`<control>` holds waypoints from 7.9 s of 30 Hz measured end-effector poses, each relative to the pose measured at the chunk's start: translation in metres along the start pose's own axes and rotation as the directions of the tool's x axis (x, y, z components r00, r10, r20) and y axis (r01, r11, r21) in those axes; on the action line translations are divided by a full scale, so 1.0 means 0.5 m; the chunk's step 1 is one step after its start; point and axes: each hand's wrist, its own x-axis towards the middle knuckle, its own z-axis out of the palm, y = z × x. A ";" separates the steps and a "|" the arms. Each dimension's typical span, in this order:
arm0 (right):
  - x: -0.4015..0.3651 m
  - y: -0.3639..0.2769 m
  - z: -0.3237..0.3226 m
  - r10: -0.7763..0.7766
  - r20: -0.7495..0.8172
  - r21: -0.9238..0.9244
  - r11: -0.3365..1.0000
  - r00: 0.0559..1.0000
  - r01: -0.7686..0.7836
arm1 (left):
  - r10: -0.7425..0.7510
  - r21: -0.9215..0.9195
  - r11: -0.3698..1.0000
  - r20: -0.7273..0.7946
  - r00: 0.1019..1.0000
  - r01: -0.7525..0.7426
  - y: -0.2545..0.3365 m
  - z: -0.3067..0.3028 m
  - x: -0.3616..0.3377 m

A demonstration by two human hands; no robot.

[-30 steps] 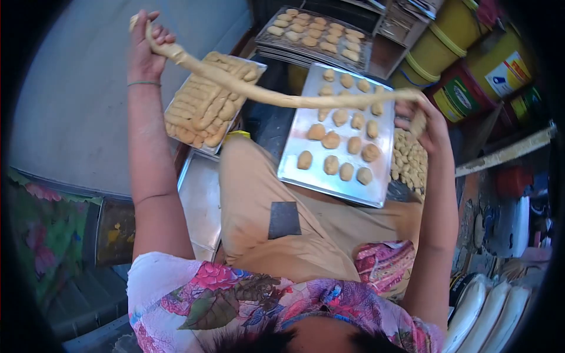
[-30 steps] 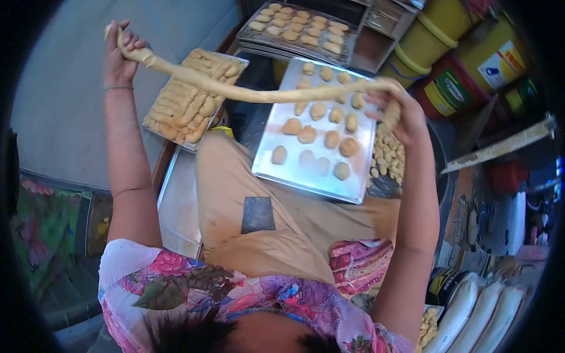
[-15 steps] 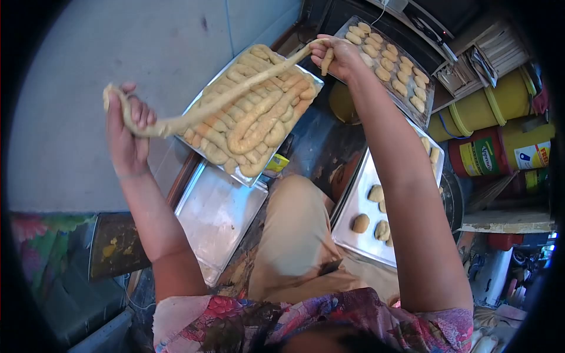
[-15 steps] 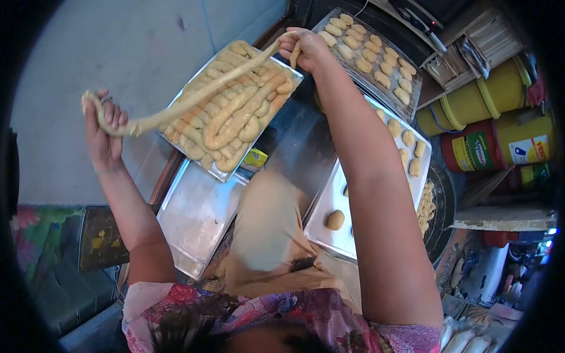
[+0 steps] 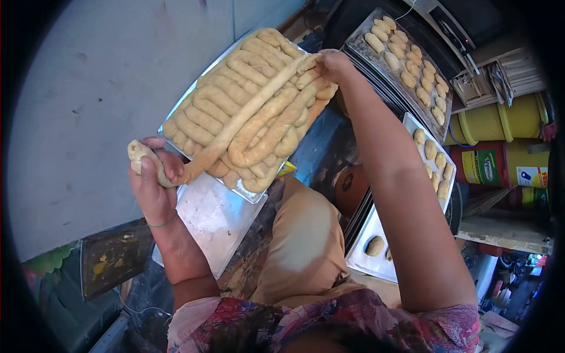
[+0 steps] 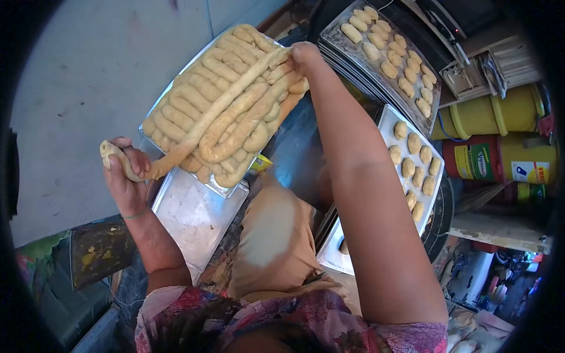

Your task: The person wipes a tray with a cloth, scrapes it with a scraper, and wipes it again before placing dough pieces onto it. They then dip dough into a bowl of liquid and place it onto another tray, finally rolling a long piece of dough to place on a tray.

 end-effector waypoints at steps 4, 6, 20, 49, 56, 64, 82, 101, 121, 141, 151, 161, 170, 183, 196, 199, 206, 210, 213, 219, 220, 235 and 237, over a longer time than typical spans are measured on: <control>-0.068 -0.044 0.013 -0.027 0.044 -0.588 0.808 0.999 0.047 | -0.042 0.043 0.998 0.030 0.999 0.040 -0.009 0.026 0.015; -0.092 -0.059 0.029 -0.239 0.082 -0.758 0.616 0.968 0.216 | -0.075 0.087 0.994 0.032 0.997 0.072 -0.019 0.052 0.040; -0.281 -0.054 0.210 -0.112 0.719 -0.641 0.272 0.686 0.717 | -0.262 0.945 0.312 0.189 0.946 -0.103 -0.223 0.016 0.107; -1.682 0.267 -0.853 0.030 -0.876 0.017 0.999 0.482 -0.032 | -0.222 0.258 0.881 0.966 0.136 -0.397 -0.018 0.858 -0.238; -1.872 0.744 -0.841 0.593 -0.778 0.596 0.801 0.206 -0.056 | -0.023 -0.190 0.895 0.883 -0.469 -0.403 0.009 1.185 -0.702; -1.848 1.333 -0.595 0.818 -0.565 0.551 0.473 0.110 -0.688 | -0.070 -0.053 0.951 0.922 -0.381 -0.305 -0.135 1.276 -1.100; -1.682 0.962 -0.842 0.671 -0.680 0.722 0.543 0.295 0.430 | -0.566 0.047 0.716 0.622 -0.541 -0.696 -0.216 1.322 -1.104; -1.730 1.081 -0.956 0.144 -0.987 0.011 0.505 0.072 -0.863 | -0.567 0.032 0.731 0.583 -0.581 -0.682 -0.207 1.330 -1.117; -1.844 0.804 -0.927 -0.200 -0.894 -0.065 0.944 -0.401 -0.325 | -0.553 0.044 0.772 0.539 -0.636 -0.634 -0.189 1.331 -1.125; -1.620 1.085 -0.701 0.367 -0.892 0.406 0.906 -0.263 -0.115 | -0.594 0.077 0.762 0.477 -0.647 -0.643 -0.190 1.337 -1.137; -1.842 0.488 -0.698 0.028 -0.915 0.162 0.939 0.402 0.304 | -0.469 0.729 0.673 0.549 -0.692 0.122 -0.219 1.303 -1.168; -1.835 0.553 -0.681 0.033 -0.849 0.066 0.997 0.528 0.045 | -0.419 0.197 0.344 0.907 -0.038 0.918 -0.010 1.385 -1.035; -1.653 0.163 -0.701 -0.190 -0.550 0.058 0.963 0.813 0.264 | -0.224 0.090 0.906 0.932 0.287 0.413 0.000 1.098 -0.405; -0.638 -0.270 -0.276 -0.238 0.165 0.368 0.915 0.957 0.165 | -0.292 0.211 0.940 0.098 0.951 0.267 -0.123 0.311 0.216; -0.169 -0.165 0.066 -0.352 0.058 0.002 0.936 0.934 0.353 | -0.109 0.958 0.128 0.271 0.956 -0.257 -0.298 0.177 0.226; -0.114 -0.147 0.098 -0.553 0.005 -0.223 0.811 0.833 0.540 | -0.161 0.966 0.111 0.250 0.955 -0.234 -0.289 0.181 0.226; -0.107 -0.099 0.200 -0.271 0.473 -0.811 0.236 0.838 0.535 | -0.241 0.936 0.320 0.232 0.942 -0.148 -0.258 0.170 0.229; -0.127 -0.049 0.211 -0.349 0.392 -0.640 0.561 0.851 0.525 | -0.114 0.868 0.488 0.168 0.979 -0.092 -0.262 0.189 0.273; -0.216 -0.065 0.167 -0.297 0.522 -0.577 0.567 0.800 0.588 | -0.055 0.838 0.530 0.189 0.980 -0.132 -0.364 0.190 0.369; -0.496 -0.121 -0.061 -0.201 0.687 -0.575 0.437 0.698 0.692 | -0.375 0.916 0.205 0.399 0.837 -0.345 -0.422 0.252 0.370; -0.543 -0.131 -0.106 -0.185 0.677 -0.587 0.446 0.712 0.675 | -0.393 0.920 0.235 0.385 0.835 -0.314 -0.424 0.254 0.376; -1.319 -0.020 -0.636 -0.043 -0.519 -0.353 0.920 0.854 -0.169 | -0.319 0.835 -0.185 0.448 0.835 -0.518 -0.434 0.294 0.430; -1.423 0.031 -0.688 -0.023 -0.601 -0.247 0.956 0.799 -0.159 | -0.286 0.842 -0.106 0.483 0.828 -0.529 -0.459 0.324 0.459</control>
